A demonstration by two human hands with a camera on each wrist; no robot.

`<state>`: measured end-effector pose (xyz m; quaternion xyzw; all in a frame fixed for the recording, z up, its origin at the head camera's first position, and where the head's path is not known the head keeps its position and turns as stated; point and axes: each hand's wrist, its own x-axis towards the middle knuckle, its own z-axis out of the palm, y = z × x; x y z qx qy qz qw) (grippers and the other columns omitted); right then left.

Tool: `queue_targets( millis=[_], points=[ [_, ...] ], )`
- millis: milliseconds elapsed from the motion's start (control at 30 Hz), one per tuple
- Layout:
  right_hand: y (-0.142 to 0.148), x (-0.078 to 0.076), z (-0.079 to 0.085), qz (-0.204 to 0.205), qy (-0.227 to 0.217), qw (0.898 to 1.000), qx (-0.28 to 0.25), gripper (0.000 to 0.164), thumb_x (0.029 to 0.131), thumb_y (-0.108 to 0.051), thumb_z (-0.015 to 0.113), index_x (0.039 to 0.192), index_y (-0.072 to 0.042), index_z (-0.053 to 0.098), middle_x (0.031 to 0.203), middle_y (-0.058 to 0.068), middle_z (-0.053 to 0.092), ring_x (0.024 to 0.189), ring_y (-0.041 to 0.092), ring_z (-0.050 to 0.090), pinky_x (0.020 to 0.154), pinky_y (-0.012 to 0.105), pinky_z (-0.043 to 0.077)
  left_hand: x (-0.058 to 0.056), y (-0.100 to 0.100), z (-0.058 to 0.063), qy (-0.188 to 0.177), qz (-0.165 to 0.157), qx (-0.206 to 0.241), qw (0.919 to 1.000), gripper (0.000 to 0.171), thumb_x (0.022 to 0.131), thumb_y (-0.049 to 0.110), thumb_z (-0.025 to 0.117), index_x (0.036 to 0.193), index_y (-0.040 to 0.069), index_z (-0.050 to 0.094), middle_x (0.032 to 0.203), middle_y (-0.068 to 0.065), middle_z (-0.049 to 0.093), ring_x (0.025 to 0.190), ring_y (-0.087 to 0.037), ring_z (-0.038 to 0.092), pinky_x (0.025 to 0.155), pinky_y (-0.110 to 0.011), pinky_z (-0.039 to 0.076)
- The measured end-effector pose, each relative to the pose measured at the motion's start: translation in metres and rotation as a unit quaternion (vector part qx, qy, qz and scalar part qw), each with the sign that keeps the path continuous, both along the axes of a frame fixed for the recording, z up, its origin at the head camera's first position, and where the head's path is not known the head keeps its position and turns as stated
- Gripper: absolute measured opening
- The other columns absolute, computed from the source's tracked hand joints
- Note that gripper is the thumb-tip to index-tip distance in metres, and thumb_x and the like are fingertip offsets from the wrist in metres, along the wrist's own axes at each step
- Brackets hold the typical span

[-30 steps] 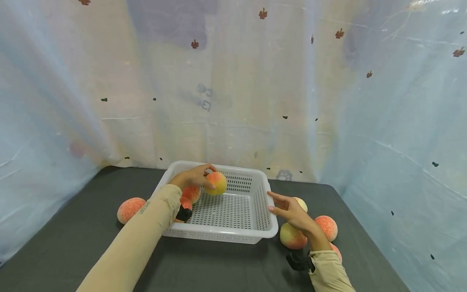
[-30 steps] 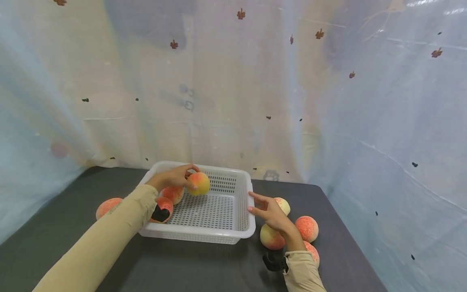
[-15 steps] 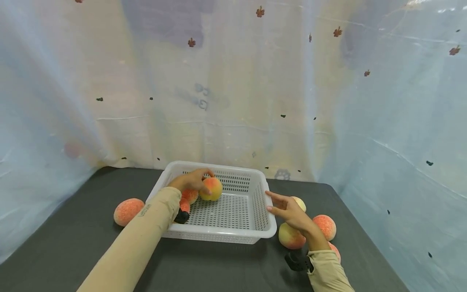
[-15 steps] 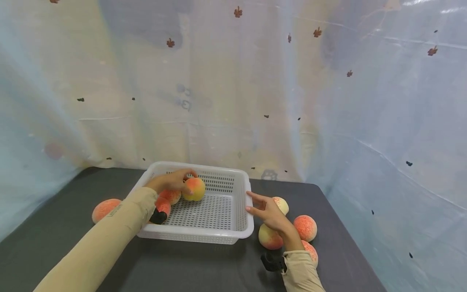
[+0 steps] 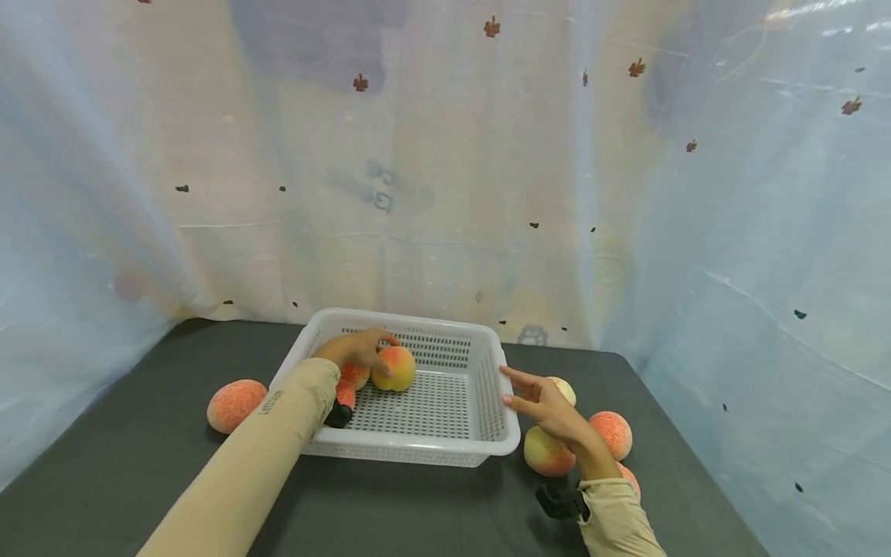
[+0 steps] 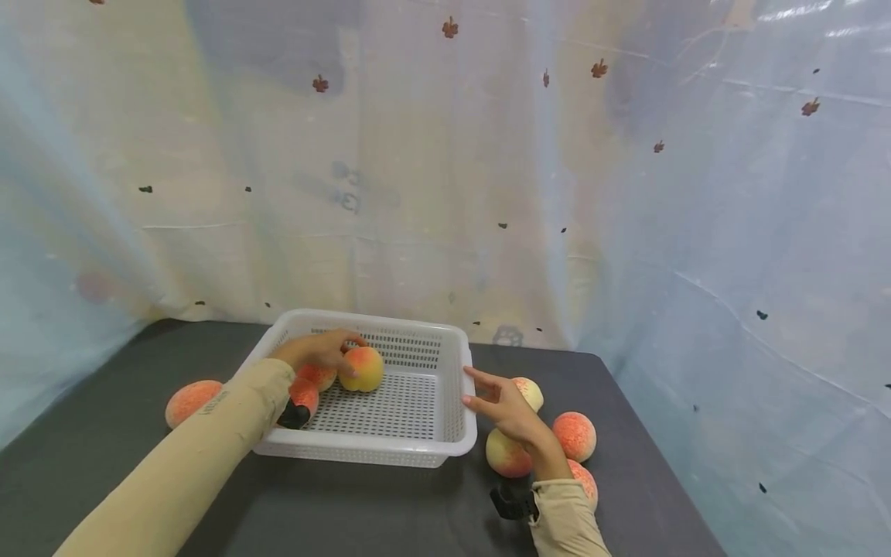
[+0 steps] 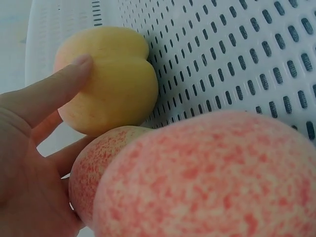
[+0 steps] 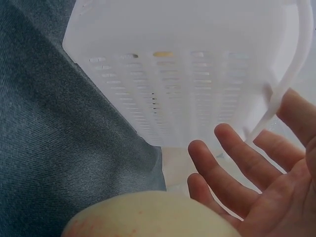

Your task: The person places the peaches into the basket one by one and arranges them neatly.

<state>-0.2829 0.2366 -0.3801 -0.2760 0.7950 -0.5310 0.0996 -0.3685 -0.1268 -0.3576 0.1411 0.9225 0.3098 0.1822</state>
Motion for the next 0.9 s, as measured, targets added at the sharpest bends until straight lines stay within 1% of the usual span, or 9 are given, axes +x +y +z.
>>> queue_targets(
  millis=[133, 367, 533, 600, 767, 900],
  points=[
    [-0.001, 0.001, 0.002, 0.001, 0.002, 1.000, 0.002, 0.066, 0.102, -0.014, 0.060, 0.156, 0.006, 0.028, 0.153, 0.033, 0.042, 0.134, 0.048, 0.051, 0.100, 0.031, 0.054, 0.002, -0.002, 0.002, 0.002, 0.003, -0.010, 0.9999, 0.068, 0.087, 0.015, 0.079, 0.147, 0.006, 0.048, 0.143, -0.027, 0.054, 0.132, -0.040, 0.052, 0.111, -0.054, 0.042],
    [0.001, 0.001, 0.002, 0.002, -0.001, 1.000, 0.004, 0.066, 0.103, -0.014, 0.060, 0.157, 0.005, 0.028, 0.153, 0.032, 0.042, 0.134, 0.047, 0.052, 0.101, 0.033, 0.054, 0.000, 0.000, 0.002, 0.001, 0.007, -0.020, 0.9998, 0.067, 0.087, 0.021, 0.080, 0.146, 0.009, 0.050, 0.141, -0.023, 0.055, 0.128, -0.037, 0.053, 0.110, -0.054, 0.042],
    [0.002, 0.000, 0.004, -0.005, 0.007, 1.000, 0.012, 0.066, 0.102, -0.015, 0.060, 0.157, 0.005, 0.028, 0.153, 0.031, 0.043, 0.134, 0.046, 0.052, 0.101, 0.033, 0.054, 0.001, 0.000, 0.012, 0.010, -0.017, 0.001, 0.9998, 0.063, 0.091, 0.019, 0.076, 0.145, 0.003, 0.048, 0.142, -0.028, 0.053, 0.129, -0.040, 0.053, 0.110, -0.052, 0.044],
    [0.002, -0.001, 0.005, -0.002, 0.010, 1.000, 0.009, 0.066, 0.102, -0.014, 0.060, 0.156, 0.006, 0.028, 0.153, 0.032, 0.043, 0.133, 0.047, 0.052, 0.100, 0.033, 0.054, 0.002, 0.000, 0.018, 0.026, -0.032, 0.003, 0.9991, 0.060, 0.094, 0.019, 0.071, 0.145, 0.000, 0.046, 0.144, -0.029, 0.051, 0.130, -0.039, 0.051, 0.111, -0.051, 0.043],
    [0.001, -0.001, 0.005, 0.004, 0.003, 1.000, 0.008, 0.067, 0.103, -0.015, 0.060, 0.157, 0.006, 0.027, 0.152, 0.033, 0.043, 0.132, 0.046, 0.054, 0.101, 0.033, 0.054, 0.004, -0.002, 0.026, 0.047, -0.035, -0.006, 0.9983, 0.056, 0.101, 0.029, 0.061, 0.147, 0.001, 0.046, 0.151, -0.024, 0.048, 0.136, -0.037, 0.047, 0.116, -0.051, 0.038],
    [0.002, 0.000, 0.003, 0.007, 0.004, 1.000, 0.012, 0.067, 0.103, -0.016, 0.060, 0.157, 0.006, 0.026, 0.152, 0.033, 0.043, 0.131, 0.045, 0.056, 0.100, 0.031, 0.054, 0.008, -0.006, 0.030, 0.043, -0.038, 0.002, 0.9984, 0.057, 0.103, 0.031, 0.057, 0.150, 0.001, 0.044, 0.150, -0.029, 0.047, 0.138, -0.043, 0.047, 0.113, -0.053, 0.042]
  ],
)
